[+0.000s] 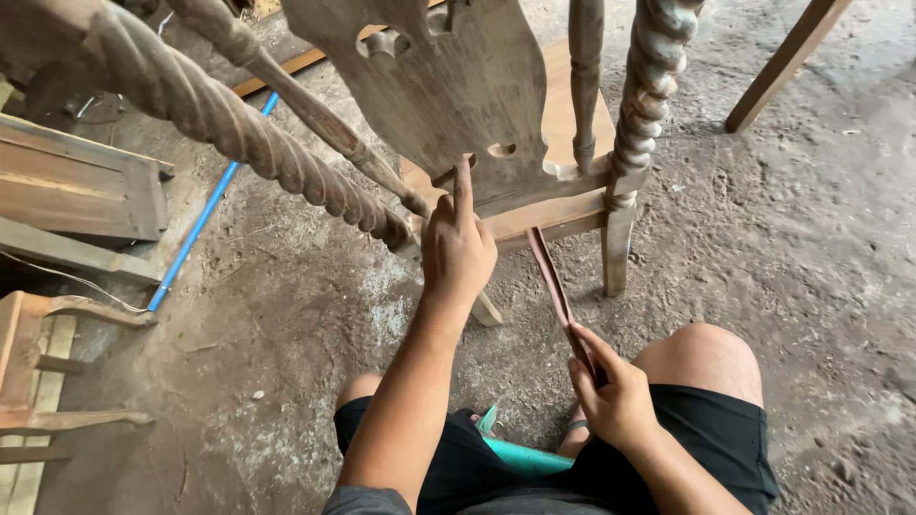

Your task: The person is sanding the backrest of a wooden chair using a sanding block. They move the block back and forth across the carved details and flat surfaces of the chair back.

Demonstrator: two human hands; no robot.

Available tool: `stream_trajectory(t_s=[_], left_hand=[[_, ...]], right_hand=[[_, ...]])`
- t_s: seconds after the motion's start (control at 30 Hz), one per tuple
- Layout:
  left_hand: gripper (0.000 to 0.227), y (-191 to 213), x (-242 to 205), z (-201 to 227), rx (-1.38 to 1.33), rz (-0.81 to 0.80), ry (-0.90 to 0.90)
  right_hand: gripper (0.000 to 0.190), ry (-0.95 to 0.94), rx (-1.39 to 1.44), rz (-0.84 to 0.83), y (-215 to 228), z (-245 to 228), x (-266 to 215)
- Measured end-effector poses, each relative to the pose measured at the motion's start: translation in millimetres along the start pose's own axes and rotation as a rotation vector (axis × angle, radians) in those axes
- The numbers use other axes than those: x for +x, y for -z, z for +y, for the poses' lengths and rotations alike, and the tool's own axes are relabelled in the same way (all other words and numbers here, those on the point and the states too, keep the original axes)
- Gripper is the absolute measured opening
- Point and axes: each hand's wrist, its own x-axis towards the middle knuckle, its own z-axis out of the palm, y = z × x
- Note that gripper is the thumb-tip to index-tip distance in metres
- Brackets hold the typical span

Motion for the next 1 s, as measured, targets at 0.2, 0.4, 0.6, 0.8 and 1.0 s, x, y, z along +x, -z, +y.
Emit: stream_trajectory(t_s=[0.2, 0.4, 0.6, 0.8, 1.0], left_hand=[[0.049, -18, -25, 2, -0.610, -0.059, 0.153], [0.054, -7, -26, 10, -0.498, 0.120, 0.048], [0.068, -1, -6, 8, -0.248, 0.033, -0.026], [0.062, -4, -24, 11, -0.358, -0.040, 0.065], [0.069, 3, -9, 11, -0.291, 0.053, -0.031]], right_hand=[[0.049, -0.013, 0.159, 0.000, 13, 7, 1], [0.050, -0.110, 0.166, -0.004, 18, 7, 4], [0.051, -0.100, 0.193, -0.086, 15, 6, 1], [0.050, -0.100, 0.171, -0.079, 14, 7, 1], [0.050, -0.097, 0.131, -0.058, 16, 9, -2]])
